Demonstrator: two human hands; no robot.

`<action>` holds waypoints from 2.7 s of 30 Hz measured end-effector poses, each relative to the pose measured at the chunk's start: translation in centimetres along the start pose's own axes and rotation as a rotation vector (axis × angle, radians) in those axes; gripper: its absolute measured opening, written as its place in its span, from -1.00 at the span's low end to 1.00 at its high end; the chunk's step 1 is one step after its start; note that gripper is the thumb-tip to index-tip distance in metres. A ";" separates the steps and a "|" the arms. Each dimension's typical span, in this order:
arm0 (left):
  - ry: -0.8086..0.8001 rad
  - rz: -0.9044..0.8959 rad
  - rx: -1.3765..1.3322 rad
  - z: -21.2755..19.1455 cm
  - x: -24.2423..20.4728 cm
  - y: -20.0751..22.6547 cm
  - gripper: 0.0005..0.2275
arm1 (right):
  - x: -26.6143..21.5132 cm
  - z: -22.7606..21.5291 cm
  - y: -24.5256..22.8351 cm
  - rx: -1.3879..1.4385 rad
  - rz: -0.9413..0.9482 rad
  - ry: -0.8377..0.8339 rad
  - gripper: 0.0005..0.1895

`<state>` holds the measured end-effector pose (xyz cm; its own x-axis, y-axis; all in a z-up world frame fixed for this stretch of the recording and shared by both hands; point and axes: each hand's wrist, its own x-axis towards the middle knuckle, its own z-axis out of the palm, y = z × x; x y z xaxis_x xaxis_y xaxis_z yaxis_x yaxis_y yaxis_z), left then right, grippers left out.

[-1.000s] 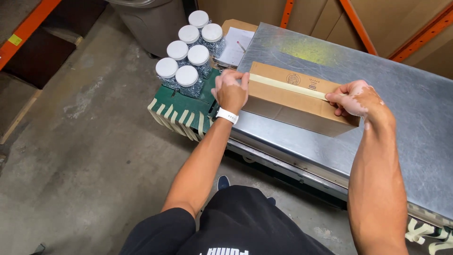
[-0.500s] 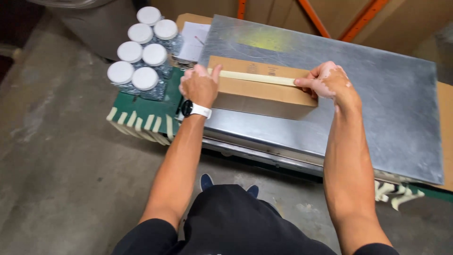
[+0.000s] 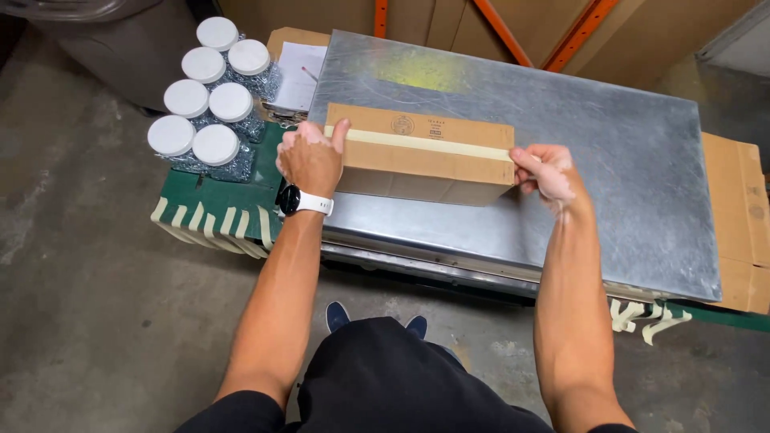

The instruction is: The person folds cardboard boxes into shape, places a small packet of components inside each one, and seals them with adhesive tape.

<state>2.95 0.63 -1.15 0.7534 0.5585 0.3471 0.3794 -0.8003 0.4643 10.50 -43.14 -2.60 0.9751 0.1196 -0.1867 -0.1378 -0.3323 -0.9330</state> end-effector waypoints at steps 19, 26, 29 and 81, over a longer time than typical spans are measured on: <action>0.101 0.112 -0.001 1.6 0.4 -1.2 -0.41 | -3.5 14.4 -5.2 -0.661 -0.722 0.738 -0.82; 0.039 0.079 -0.042 0.8 0.2 -0.8 -0.43 | -7.7 24.6 -11.0 -0.932 -0.694 0.072 -0.36; 0.016 0.068 -0.085 1.8 0.8 -1.4 -0.46 | -6.6 16.6 -6.1 -1.060 -0.770 0.417 -0.59; -0.500 -0.071 -0.753 27.7 -8.3 48.0 -0.10 | 14.6 -43.4 12.8 0.120 -0.101 0.489 -0.64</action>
<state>29.77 -48.45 -4.30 0.9537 0.3003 -0.0155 0.1145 -0.3150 0.9422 30.53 -86.29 -3.93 0.9479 -0.3153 0.0452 -0.0297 -0.2287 -0.9730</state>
